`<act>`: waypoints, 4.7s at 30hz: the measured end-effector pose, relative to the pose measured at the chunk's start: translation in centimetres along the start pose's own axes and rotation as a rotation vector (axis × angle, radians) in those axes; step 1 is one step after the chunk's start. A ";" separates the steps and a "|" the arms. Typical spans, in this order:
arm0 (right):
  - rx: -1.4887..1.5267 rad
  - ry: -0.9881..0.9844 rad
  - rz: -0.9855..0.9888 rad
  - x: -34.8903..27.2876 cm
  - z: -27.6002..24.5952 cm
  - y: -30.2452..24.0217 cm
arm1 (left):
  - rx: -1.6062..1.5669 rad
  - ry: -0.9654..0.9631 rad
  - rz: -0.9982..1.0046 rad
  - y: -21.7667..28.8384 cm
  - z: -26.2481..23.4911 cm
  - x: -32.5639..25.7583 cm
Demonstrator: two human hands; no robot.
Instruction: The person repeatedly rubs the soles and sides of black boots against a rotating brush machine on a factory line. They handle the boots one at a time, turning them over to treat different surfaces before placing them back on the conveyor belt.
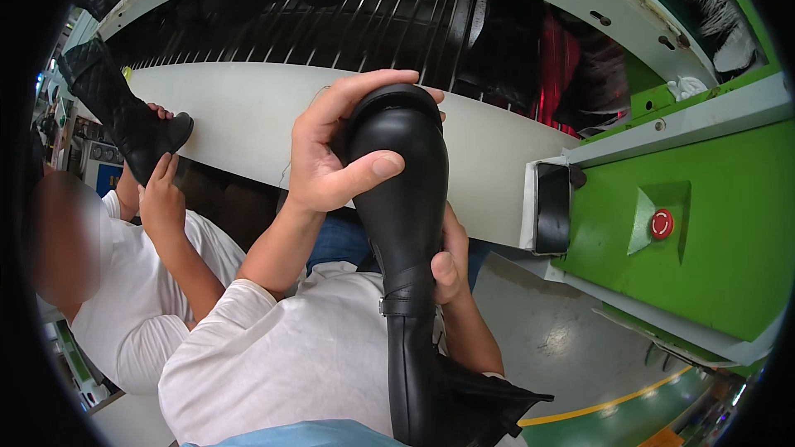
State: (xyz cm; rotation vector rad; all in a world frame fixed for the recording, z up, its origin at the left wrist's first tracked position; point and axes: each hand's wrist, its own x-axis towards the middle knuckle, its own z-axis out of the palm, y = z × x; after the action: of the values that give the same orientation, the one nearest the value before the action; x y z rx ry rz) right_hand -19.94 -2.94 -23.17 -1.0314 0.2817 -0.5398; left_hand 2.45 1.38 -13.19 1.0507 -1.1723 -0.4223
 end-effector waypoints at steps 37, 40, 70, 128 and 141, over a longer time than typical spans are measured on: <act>-0.061 -0.061 0.060 -0.2 0.6 -1.3 | 0.102 -0.022 0.084 1.5 -0.3 -1.3; -0.072 -0.040 0.032 -0.3 0.8 -1.7 | 0.120 -0.051 0.084 2.8 -0.1 -0.9; -0.888 0.353 -0.760 -4.2 -7.0 1.4 | -0.347 0.041 -0.035 2.9 -0.5 -6.3; -1.554 -0.388 -0.738 1.5 -0.2 -4.5 | 0.417 0.034 0.151 -5.8 -2.7 -17.6; -1.281 -0.439 -0.322 4.3 1.2 -6.1 | 0.259 0.076 0.082 -5.8 -1.8 -16.3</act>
State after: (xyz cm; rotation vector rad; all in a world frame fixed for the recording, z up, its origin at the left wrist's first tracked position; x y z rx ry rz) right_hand -17.54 -6.85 -17.10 -2.4274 0.0332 -0.3682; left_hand -0.79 11.56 -26.93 1.2263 -1.2186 -0.1667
